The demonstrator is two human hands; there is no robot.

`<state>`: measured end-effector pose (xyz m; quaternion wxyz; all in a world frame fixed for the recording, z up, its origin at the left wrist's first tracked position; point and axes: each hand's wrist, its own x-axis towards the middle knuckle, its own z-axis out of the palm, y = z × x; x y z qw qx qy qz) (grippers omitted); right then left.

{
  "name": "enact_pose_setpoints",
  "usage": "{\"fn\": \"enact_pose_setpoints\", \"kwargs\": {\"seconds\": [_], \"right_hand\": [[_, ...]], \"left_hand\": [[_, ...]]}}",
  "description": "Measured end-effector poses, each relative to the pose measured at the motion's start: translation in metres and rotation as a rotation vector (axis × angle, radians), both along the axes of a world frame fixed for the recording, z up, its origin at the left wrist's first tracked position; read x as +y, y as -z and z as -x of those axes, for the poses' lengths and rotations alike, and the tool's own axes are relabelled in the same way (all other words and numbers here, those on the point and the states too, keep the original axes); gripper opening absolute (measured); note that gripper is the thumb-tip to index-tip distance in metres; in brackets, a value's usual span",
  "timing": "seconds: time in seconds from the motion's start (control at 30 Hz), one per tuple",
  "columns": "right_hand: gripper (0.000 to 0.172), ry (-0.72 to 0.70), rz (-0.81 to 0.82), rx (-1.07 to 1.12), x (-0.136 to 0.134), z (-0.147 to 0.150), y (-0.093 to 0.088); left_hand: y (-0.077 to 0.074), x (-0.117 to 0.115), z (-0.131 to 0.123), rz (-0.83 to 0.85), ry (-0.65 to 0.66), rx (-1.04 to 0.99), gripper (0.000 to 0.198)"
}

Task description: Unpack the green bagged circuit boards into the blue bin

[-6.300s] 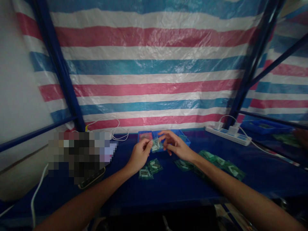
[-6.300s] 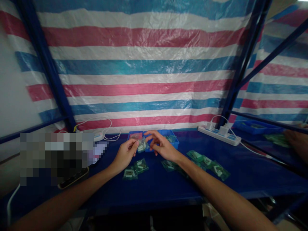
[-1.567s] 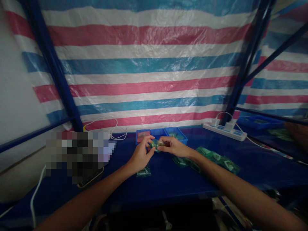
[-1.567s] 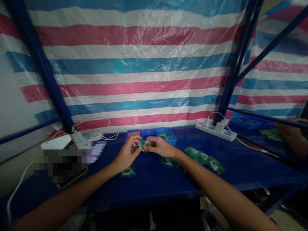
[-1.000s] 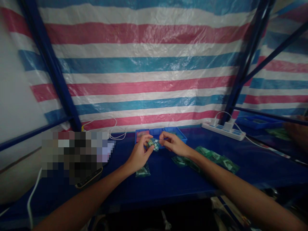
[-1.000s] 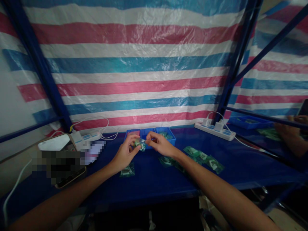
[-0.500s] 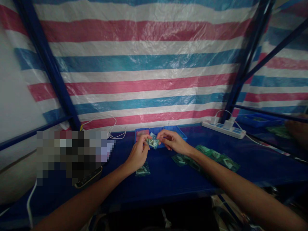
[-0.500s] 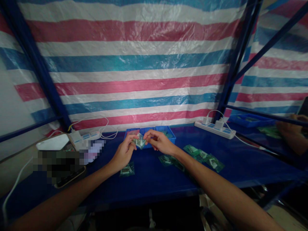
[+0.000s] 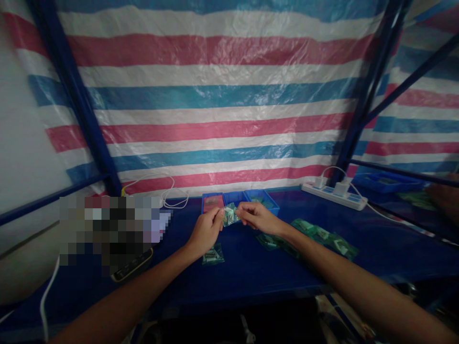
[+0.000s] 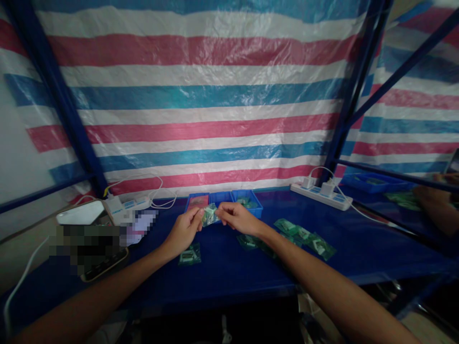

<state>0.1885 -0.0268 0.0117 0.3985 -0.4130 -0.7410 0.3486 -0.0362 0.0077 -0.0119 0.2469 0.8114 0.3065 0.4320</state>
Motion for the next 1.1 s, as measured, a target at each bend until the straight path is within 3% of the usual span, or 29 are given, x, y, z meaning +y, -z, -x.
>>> {"fn": "enact_pose_setpoints", "kwargs": {"seconds": [0.17, 0.3, 0.47, 0.63, 0.8, 0.97, 1.03, 1.1], "right_hand": [[0.030, -0.012, -0.012, 0.169, 0.002, 0.001, 0.002], [0.023, -0.021, -0.032, 0.153, 0.004, -0.002, 0.003], [0.039, 0.001, -0.020, 0.077, 0.007, -0.006, 0.005], [0.034, 0.058, -0.059, 0.052, 0.006, -0.005, 0.004], [0.049, 0.081, -0.059, 0.057, 0.003, -0.004, 0.001], [0.052, 0.113, 0.040, 0.047, 0.003, -0.003, 0.001], [0.051, 0.126, 0.064, 0.055, 0.004, -0.003, 0.002], [0.049, 0.123, 0.061, 0.057, 0.005, -0.003, 0.002]], "left_hand": [[0.004, 0.004, -0.001, -0.002, -0.012, 0.023, 0.042], [0.004, 0.007, -0.001, -0.005, -0.029, 0.011, 0.038], [0.003, 0.009, -0.003, 0.052, -0.030, 0.008, 0.043], [0.005, 0.007, -0.004, 0.060, 0.031, 0.015, 0.043], [0.003, 0.000, -0.002, -0.022, 0.041, -0.014, 0.013], [-0.004, -0.007, 0.002, -0.188, 0.009, 0.045, 0.049], [-0.007, -0.008, 0.003, -0.268, 0.030, 0.089, 0.043], [-0.008, -0.009, 0.003, -0.303, 0.046, 0.115, 0.023]]}}
